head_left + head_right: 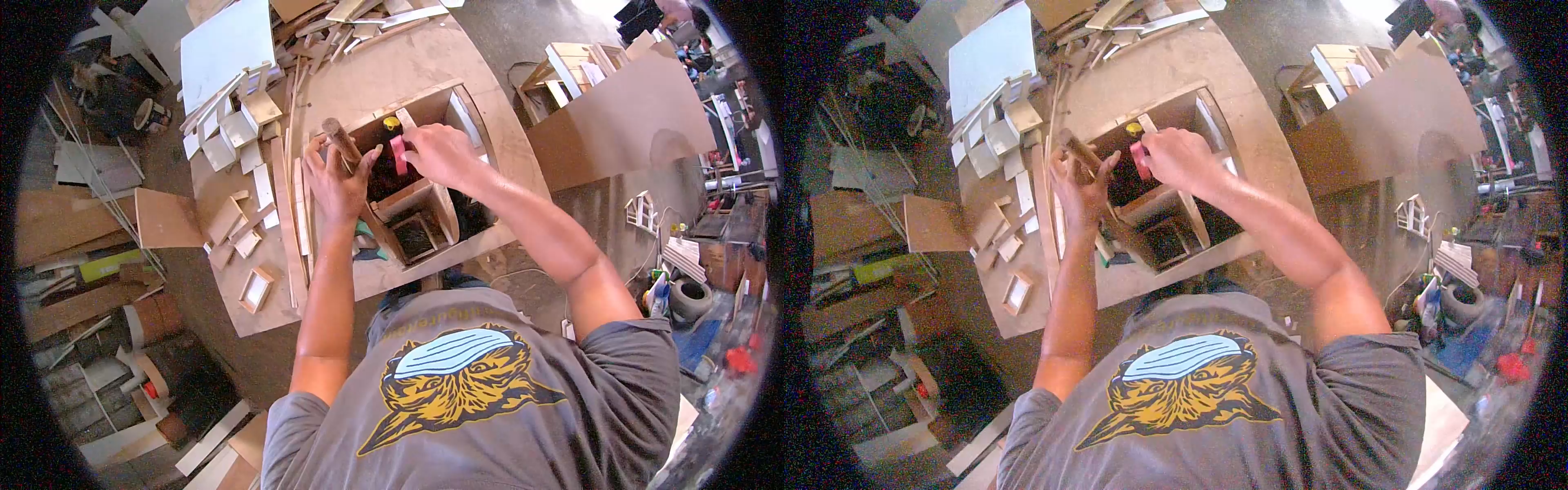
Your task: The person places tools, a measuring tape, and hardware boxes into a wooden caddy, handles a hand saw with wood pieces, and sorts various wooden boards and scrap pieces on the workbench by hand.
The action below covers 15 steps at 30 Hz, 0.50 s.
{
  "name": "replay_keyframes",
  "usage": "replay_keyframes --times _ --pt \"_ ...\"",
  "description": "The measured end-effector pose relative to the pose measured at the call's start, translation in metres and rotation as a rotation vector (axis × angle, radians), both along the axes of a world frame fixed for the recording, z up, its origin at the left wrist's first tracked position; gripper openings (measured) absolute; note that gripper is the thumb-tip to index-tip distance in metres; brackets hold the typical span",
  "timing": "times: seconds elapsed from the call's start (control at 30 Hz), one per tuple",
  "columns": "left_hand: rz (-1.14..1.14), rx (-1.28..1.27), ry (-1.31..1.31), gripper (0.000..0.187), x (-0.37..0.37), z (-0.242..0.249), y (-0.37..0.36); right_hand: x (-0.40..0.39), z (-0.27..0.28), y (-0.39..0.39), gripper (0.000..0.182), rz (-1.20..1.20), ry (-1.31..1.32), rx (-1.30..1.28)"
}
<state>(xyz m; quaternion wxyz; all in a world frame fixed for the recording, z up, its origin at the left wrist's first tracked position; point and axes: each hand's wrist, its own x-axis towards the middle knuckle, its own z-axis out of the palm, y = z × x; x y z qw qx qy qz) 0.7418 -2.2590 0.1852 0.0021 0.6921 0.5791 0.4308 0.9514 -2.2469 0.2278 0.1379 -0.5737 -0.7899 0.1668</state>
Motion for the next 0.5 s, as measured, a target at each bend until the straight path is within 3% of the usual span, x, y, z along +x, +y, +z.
replay_keyframes --times 0.1,0.13,0.23,0.27,0.37,0.4,0.5 --pt "0.017 -0.048 -0.198 0.086 0.000 -0.025 -0.012 -0.003 0.008 -0.019 0.029 -0.151 0.113 0.159" --pt "-0.028 -0.212 -0.290 0.106 0.001 -0.024 -0.022 0.006 -0.001 -0.021 0.037 -0.174 0.131 0.239" --pt "-0.096 -0.412 -0.609 0.108 0.007 -0.055 -0.033 0.033 -0.012 -0.027 0.051 -0.388 0.054 0.607" --pt "-0.074 -0.486 -0.764 0.105 0.011 -0.056 -0.037 0.046 -0.021 -0.028 0.062 -0.439 0.021 0.511" --pt "-0.185 -0.506 -0.973 0.094 0.011 -0.069 -0.032 0.068 -0.044 -0.027 0.069 -0.703 0.271 -0.032" --pt "-0.156 -0.479 -1.068 0.082 0.015 -0.067 -0.032 0.071 -0.048 -0.026 0.073 -0.637 0.303 0.085" --pt "-0.162 -0.480 -1.074 0.081 0.012 -0.074 -0.033 0.074 -0.054 -0.017 0.062 -0.698 0.397 -0.076"
